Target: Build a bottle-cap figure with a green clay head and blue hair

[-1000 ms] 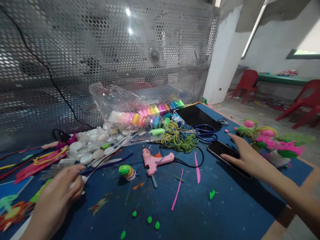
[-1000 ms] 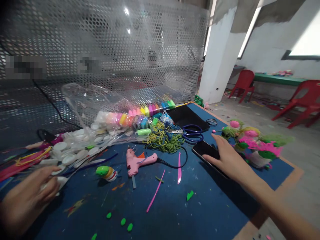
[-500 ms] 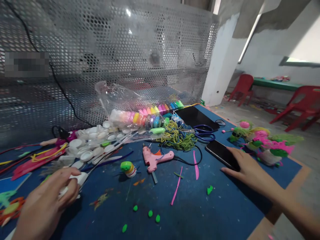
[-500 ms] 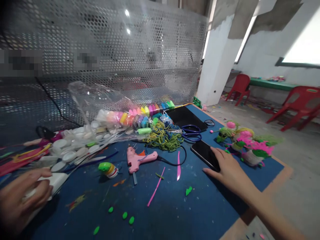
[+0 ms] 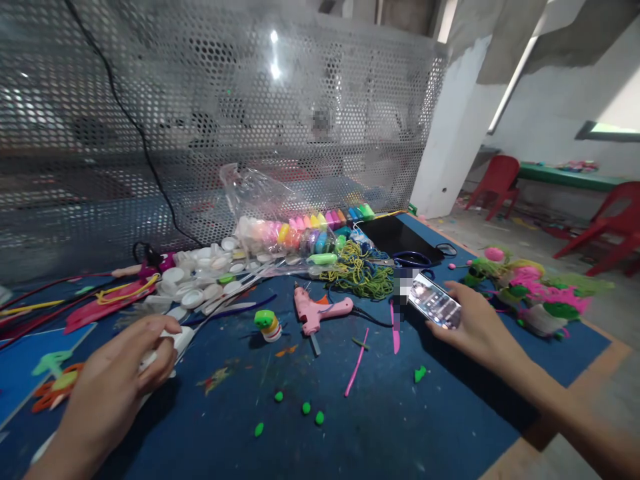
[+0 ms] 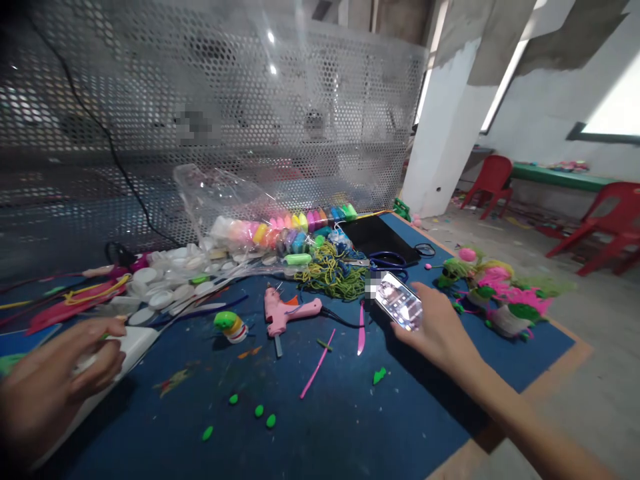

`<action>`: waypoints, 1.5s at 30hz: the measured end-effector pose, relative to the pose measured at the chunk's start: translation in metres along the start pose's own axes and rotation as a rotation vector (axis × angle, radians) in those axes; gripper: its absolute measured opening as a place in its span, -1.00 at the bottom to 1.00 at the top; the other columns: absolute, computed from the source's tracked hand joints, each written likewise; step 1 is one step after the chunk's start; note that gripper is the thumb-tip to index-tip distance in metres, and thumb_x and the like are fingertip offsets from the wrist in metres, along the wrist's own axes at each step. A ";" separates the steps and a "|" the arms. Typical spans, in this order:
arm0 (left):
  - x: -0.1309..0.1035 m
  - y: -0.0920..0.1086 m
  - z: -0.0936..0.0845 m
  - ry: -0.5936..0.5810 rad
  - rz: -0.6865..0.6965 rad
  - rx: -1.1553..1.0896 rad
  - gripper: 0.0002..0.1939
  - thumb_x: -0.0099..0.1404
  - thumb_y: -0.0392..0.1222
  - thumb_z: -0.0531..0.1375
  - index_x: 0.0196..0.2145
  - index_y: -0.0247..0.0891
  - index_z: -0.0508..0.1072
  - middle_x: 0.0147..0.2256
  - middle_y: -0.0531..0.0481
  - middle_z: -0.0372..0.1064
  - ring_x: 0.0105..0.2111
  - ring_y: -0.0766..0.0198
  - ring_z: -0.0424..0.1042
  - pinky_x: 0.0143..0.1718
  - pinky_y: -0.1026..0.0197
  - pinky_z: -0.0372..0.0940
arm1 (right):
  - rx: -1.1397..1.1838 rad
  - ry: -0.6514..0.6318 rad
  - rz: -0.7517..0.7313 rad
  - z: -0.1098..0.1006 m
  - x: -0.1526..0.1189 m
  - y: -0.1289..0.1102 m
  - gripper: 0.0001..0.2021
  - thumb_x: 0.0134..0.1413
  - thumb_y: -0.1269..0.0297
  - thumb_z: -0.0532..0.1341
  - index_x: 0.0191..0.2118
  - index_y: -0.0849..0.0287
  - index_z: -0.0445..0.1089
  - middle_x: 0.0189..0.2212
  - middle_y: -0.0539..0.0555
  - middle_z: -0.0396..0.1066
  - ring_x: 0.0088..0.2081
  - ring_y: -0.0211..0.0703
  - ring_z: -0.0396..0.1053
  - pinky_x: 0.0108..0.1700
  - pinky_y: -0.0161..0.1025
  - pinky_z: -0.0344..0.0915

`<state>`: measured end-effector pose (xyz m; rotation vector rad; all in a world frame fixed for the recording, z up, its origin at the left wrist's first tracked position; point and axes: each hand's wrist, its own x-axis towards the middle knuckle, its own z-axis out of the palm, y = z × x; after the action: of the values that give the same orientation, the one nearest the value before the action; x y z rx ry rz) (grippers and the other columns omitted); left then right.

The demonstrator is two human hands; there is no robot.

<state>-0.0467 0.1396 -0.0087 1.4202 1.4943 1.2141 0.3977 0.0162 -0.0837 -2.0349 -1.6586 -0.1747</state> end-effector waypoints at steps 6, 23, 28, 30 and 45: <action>-0.010 0.014 -0.002 0.051 -0.040 -0.091 -0.76 0.24 0.03 0.12 -0.46 -0.16 0.32 -0.82 0.23 -0.07 -0.78 0.45 -0.12 -0.74 0.43 -0.16 | 0.108 0.064 -0.048 0.047 0.073 -0.033 -0.29 -0.14 0.00 0.23 0.07 0.42 0.19 -0.09 0.43 0.34 -0.06 0.35 0.30 -0.04 0.16 0.24; -0.037 0.058 0.086 -0.213 0.858 0.247 -0.63 0.35 -0.29 0.01 0.09 -0.06 0.26 0.12 -0.05 0.32 0.13 0.15 0.28 0.17 -0.05 0.16 | 1.395 -0.518 -0.232 0.018 0.064 -0.243 -0.49 0.30 -0.03 -0.30 -0.02 0.13 0.24 -0.25 0.15 0.46 -0.26 -0.10 0.45 -0.26 -0.15 0.38; -0.023 0.047 0.092 -0.052 1.104 0.640 -0.54 0.42 -0.01 -0.13 0.19 -0.19 0.17 0.18 -0.23 0.23 0.20 0.01 0.15 0.19 -0.24 -0.05 | 1.825 -0.757 0.108 0.008 0.058 -0.263 -0.64 0.15 -0.07 -0.05 -0.19 0.05 0.32 -0.33 0.03 0.44 -0.30 -0.12 0.40 -0.35 -0.22 0.35; -0.019 0.045 0.087 0.007 1.081 0.701 -0.43 0.36 0.17 -0.12 0.16 -0.20 0.21 0.14 -0.26 0.25 0.18 -0.07 0.16 0.16 -0.27 -0.05 | 1.748 -0.757 0.074 0.010 0.059 -0.259 -0.73 0.10 0.02 0.04 -0.29 0.08 0.32 -0.40 0.03 0.41 -0.36 -0.15 0.37 -0.39 -0.24 0.32; -0.050 0.014 0.012 -0.159 0.565 0.692 -0.80 0.35 -0.14 0.05 -0.32 -0.19 0.43 -0.31 0.01 0.44 -0.27 0.18 0.42 -0.20 0.14 0.28 | 1.024 -0.144 -0.495 0.074 0.144 -0.242 -0.92 0.07 0.40 0.08 -0.41 0.15 0.28 -0.46 0.03 0.26 -0.35 -0.12 0.21 -0.19 -0.14 0.16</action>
<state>-0.0256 0.0914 -0.0039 2.4633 1.5180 0.8710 0.1889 0.2083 -0.0171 -0.8832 -1.7658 0.5602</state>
